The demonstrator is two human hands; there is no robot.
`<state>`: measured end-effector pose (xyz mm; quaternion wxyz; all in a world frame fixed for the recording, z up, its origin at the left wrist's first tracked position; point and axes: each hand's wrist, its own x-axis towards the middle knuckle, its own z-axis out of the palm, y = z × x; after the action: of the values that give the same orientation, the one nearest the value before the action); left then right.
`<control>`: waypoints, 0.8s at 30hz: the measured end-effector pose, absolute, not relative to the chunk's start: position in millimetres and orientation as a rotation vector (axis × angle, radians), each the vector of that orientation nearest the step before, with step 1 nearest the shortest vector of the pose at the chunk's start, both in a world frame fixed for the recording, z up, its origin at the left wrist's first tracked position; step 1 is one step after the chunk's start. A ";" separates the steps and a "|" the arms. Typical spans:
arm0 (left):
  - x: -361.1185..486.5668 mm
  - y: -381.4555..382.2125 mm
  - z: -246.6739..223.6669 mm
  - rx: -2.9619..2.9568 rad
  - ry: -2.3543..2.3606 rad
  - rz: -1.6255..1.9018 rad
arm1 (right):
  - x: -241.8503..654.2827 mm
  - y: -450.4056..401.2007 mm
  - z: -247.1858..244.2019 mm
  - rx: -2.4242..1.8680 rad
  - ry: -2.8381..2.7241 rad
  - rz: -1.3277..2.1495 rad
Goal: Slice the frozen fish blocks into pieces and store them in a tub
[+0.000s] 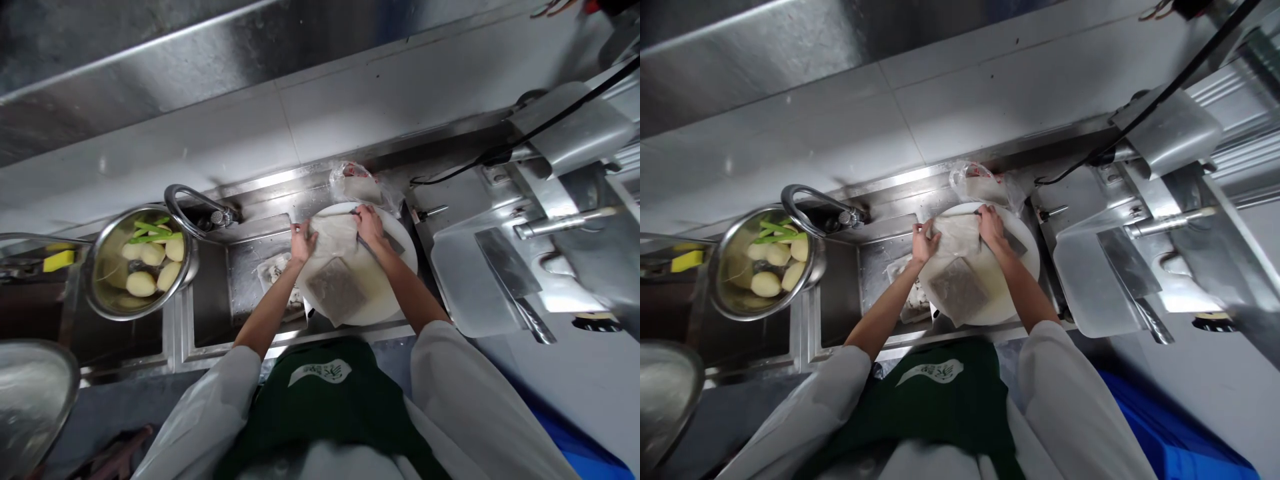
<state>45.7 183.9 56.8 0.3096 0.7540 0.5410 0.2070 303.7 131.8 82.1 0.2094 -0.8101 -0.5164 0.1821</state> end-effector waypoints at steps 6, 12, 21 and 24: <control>2.7 130.1 67.3 1.883 1.532 0.456 | 257.5 41.7 96.1 -2.134 -1.654 0.643; -10.1 49.1 62.1 1.959 1.403 0.330 | 197.0 -29.6 79.1 -2.285 -1.732 0.752; 0.1 54.7 71.1 1.905 1.482 0.082 | 184.9 -20.7 69.6 -2.296 -1.718 0.601; 1.2 54.4 77.7 1.890 1.540 0.034 | 183.7 -24.0 69.7 -2.312 -1.713 0.612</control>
<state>1.2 54.4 77.7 0.3446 0.7277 0.5929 0.0130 183.7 -24.0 69.7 0.0999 -0.7820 -0.5793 0.2071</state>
